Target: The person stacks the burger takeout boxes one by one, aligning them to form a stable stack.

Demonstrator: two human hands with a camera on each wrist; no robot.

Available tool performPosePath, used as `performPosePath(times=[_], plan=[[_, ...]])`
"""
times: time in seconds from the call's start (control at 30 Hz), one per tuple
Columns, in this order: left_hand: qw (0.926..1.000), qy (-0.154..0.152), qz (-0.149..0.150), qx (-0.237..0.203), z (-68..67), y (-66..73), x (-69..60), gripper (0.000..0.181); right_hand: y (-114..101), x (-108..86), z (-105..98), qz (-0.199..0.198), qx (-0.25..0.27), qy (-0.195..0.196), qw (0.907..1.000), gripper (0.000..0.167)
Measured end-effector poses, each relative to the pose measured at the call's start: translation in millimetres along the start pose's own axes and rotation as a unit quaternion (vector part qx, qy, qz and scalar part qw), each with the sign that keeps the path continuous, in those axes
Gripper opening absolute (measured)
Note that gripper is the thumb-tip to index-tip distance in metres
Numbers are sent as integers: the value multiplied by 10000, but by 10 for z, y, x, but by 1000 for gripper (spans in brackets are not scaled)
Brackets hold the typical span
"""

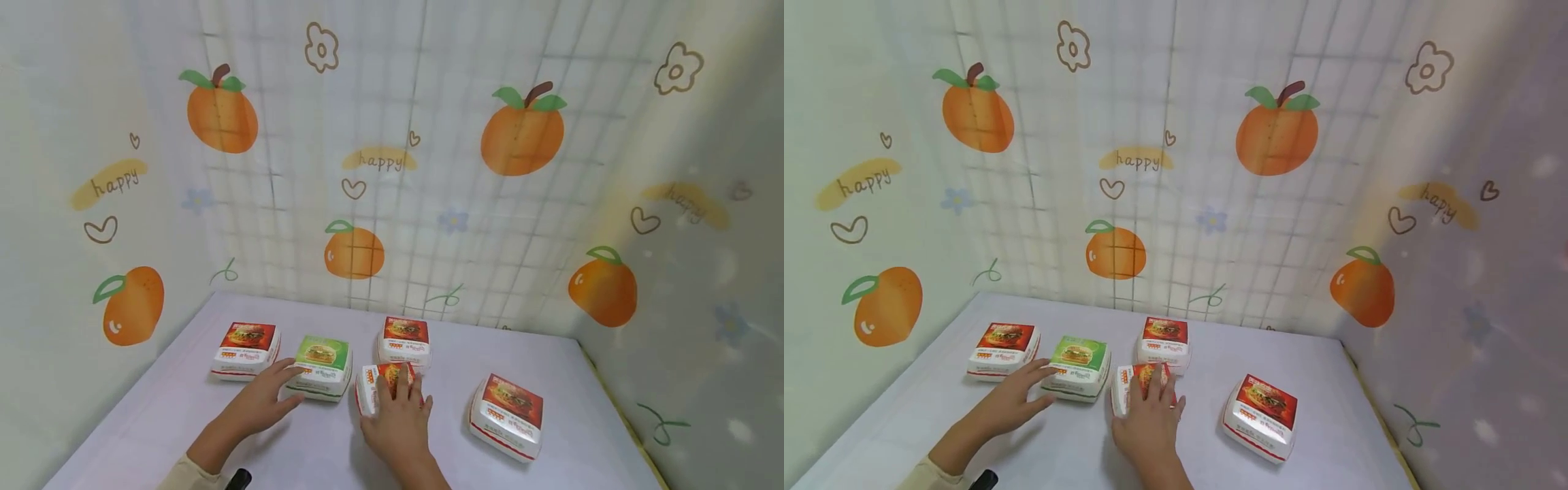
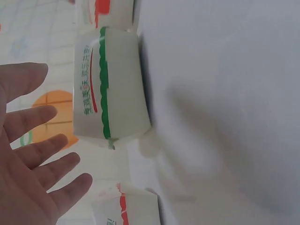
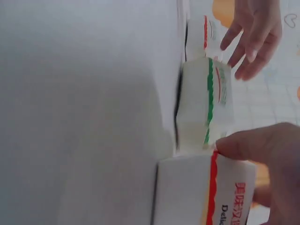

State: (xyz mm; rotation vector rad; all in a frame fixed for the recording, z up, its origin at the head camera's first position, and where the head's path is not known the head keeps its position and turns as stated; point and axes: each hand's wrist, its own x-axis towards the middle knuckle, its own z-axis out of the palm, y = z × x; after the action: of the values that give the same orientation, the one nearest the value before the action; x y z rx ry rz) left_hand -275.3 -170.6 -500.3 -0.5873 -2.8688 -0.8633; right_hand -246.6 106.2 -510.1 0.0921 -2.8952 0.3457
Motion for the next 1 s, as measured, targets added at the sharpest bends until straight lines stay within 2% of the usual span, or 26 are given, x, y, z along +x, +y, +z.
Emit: performPosePath(times=[0.07,0.17,0.3,0.43,0.6,0.77,0.87,1.0], plan=[[10000,18,37,-52,3,-14,40,57,87,-28,-14,-10,-37,-146,9999,73],[9994,-82,-156,-289,19,-67,116,72,223,-70,-54,-135,191,-277,9993,70],[9953,-414,-525,-693,42,-171,221,103,367,-101,-111,-658,799,-389,9939,69],[9913,-717,-616,-914,52,-269,323,122,501,-107,-156,-1216,1183,-598,9837,72],[9901,-933,-521,-908,38,-335,463,126,679,-129,-204,-1576,1381,-768,9748,77],[9899,-1109,-416,-776,-13,-335,584,128,757,-142,-213,-1864,1185,-602,9734,88],[9898,-1241,-401,-576,-19,-341,633,128,750,-138,-191,-1942,1047,-484,9742,94],[9879,-1471,-341,-362,10,-358,659,129,762,-143,-137,-1863,1235,-554,9731,97]])
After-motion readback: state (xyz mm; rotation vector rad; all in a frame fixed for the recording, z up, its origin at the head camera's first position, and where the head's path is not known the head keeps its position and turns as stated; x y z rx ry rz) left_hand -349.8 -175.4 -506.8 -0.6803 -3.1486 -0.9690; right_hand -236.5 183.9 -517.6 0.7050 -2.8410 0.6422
